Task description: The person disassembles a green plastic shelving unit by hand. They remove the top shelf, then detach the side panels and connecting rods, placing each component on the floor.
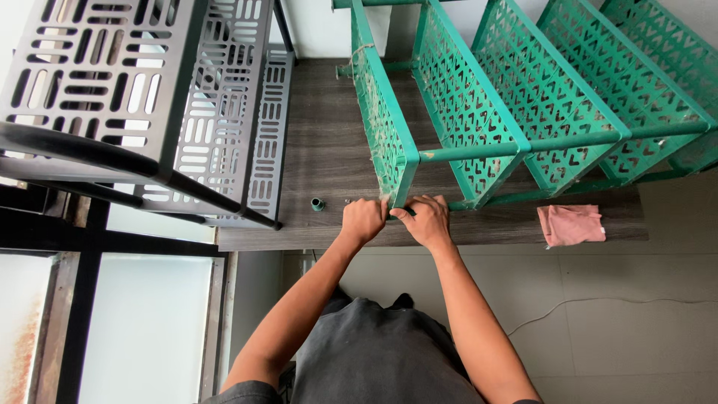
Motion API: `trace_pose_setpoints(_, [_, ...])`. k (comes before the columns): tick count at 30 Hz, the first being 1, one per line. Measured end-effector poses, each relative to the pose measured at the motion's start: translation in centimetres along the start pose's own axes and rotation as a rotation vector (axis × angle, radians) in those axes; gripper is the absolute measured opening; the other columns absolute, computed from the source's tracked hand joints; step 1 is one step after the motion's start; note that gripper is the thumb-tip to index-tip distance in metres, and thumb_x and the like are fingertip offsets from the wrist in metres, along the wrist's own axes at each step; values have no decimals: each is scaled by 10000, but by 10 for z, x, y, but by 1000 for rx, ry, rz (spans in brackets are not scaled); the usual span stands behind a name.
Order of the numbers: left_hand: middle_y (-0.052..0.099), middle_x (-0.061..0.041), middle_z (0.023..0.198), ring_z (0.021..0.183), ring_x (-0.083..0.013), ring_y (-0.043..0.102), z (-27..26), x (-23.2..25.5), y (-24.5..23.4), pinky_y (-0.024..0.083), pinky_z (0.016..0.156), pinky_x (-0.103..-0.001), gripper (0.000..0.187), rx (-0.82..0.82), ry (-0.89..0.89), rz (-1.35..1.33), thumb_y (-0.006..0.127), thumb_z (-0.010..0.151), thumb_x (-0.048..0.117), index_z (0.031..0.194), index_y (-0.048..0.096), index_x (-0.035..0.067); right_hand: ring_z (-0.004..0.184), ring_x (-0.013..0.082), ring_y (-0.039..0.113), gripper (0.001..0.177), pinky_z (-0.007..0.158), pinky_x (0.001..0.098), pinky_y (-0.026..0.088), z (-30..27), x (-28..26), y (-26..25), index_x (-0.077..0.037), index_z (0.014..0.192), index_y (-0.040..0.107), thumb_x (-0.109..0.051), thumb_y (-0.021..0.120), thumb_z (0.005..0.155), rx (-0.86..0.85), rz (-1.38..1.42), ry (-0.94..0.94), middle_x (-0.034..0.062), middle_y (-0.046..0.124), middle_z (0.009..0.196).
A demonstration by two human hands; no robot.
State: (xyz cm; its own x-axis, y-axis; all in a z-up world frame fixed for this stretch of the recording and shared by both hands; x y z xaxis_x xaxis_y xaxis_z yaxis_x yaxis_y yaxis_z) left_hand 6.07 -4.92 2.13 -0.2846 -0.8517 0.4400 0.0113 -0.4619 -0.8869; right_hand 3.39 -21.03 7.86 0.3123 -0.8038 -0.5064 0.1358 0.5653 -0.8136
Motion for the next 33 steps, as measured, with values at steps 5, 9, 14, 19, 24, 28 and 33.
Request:
trace_pose_setpoints(5, [661, -113, 655, 535, -331, 647, -14, 0, -10, 506, 514, -474, 400, 233, 200, 20, 563, 1013, 320, 695, 604, 82, 813, 206, 653, 615, 852, 406, 389, 4, -6, 5, -122, 850, 780, -693, 560, 907, -5, 31, -19, 6, 737, 821])
trace_pose_setpoints(9, [649, -95, 651, 545, -304, 641, -23, -4, -17, 513, 571, -457, 361, 338, 348, 54, 569, 1012, 313, 729, 599, 92, 781, 212, 642, 600, 835, 405, 386, 4, -6, 12, -122, 840, 784, -684, 581, 891, -45, 18, 8, 8, 727, 795])
trace_pose_setpoints(14, [693, -118, 664, 572, -329, 647, -8, -24, -3, 509, 574, -437, 431, 11, 15, 0, 552, 1040, 336, 681, 668, 128, 801, 214, 641, 600, 847, 404, 383, 8, -7, 16, -115, 831, 773, -681, 586, 895, -37, 19, -10, 4, 729, 811])
trace_pose_setpoints(19, [712, -111, 689, 590, -313, 670, -13, -24, -6, 541, 645, -430, 450, 102, 156, 64, 512, 1052, 337, 711, 682, 99, 837, 214, 642, 589, 856, 396, 386, 5, -5, 20, -121, 838, 779, -678, 594, 889, -75, -20, 6, 6, 726, 821])
trace_pose_setpoints(24, [719, -97, 792, 655, -296, 686, -32, -64, -26, 547, 646, -453, 427, 149, 46, 25, 453, 1079, 377, 850, 688, 103, 819, 226, 630, 569, 872, 408, 381, 2, 2, 23, -122, 860, 792, -660, 612, 890, -113, -9, 21, 8, 736, 851])
trace_pose_setpoints(28, [705, -117, 965, 873, -343, 670, -45, -91, -21, 539, 766, -475, 356, -1, -249, -174, 455, 1109, 373, 1006, 630, 81, 848, 218, 638, 576, 884, 399, 383, 6, 5, 33, -117, 844, 779, -671, 630, 879, -114, 13, 26, 12, 736, 857])
trace_pose_setpoints(33, [685, -99, 1132, 1075, -356, 603, -77, -123, -21, 496, 871, -487, 276, 94, -270, -228, 672, 937, 297, 1174, 663, 157, 846, 220, 636, 532, 884, 391, 380, 2, 12, 58, -150, 910, 789, -661, 642, 873, -245, -5, 101, 33, 714, 806])
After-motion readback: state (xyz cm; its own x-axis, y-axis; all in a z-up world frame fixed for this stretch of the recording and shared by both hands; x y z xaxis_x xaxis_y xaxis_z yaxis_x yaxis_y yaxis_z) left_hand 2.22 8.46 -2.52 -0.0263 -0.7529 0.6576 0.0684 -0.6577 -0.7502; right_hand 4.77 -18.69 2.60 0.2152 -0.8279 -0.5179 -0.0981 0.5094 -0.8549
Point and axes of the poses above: each hand's wrist, its own z-axis towards the middle knuckle, its own y-axis out of the palm, x = y × z, the point moved 5 cm from there along z, towards the middle knuckle
